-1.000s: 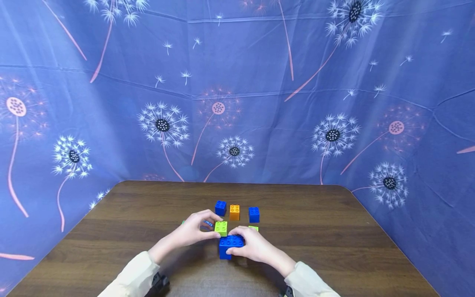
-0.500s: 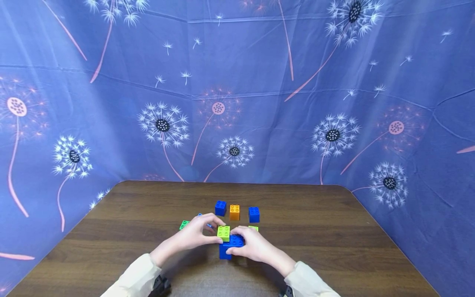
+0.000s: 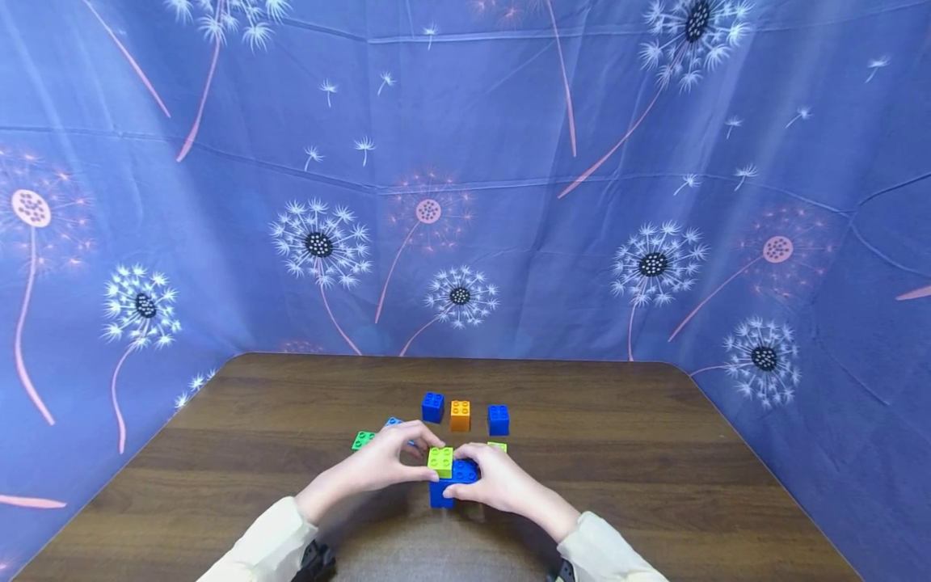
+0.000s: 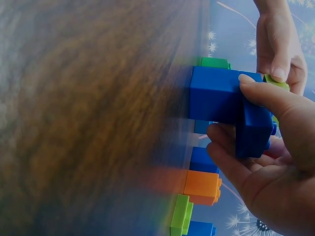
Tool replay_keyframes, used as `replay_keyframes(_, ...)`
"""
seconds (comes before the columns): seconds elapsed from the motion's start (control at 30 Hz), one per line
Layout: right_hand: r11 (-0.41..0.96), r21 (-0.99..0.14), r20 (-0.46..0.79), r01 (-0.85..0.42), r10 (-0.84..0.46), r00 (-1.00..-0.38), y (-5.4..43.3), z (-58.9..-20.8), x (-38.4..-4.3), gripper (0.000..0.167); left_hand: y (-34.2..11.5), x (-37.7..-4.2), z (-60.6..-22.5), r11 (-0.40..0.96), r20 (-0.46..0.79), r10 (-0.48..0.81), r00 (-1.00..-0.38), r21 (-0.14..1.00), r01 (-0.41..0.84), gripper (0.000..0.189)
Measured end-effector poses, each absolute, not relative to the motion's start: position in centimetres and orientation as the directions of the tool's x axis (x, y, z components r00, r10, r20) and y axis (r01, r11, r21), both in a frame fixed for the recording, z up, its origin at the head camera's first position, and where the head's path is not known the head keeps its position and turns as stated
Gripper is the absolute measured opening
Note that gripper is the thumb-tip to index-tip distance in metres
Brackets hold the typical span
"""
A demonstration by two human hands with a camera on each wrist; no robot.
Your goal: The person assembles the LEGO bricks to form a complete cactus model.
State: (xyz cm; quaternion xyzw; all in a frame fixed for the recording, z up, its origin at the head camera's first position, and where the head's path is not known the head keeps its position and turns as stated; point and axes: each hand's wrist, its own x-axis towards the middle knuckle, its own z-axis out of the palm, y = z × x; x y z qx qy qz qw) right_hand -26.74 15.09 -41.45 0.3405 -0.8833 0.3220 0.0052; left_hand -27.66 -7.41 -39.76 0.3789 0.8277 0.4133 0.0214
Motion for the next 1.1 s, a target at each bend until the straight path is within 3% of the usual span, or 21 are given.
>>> replay_keyframes(0.23, 0.556, -0.596, 0.202, -0.579, -0.594, -0.778, 15.09, -41.53, -26.65, 0.042, -7.16, -27.56, -39.89, 0.394, 0.293, 0.645, -0.705, 0.663, 0.636, 0.032)
replay_keyframes(1.1, 0.541, -0.578, 0.234, -0.611, -0.607, -0.759, 15.17, -41.7, -26.88, 0.036, -6.75, -27.53, -39.62, 0.426, 0.217, 0.653, -0.725, 0.686, 0.589, 0.027)
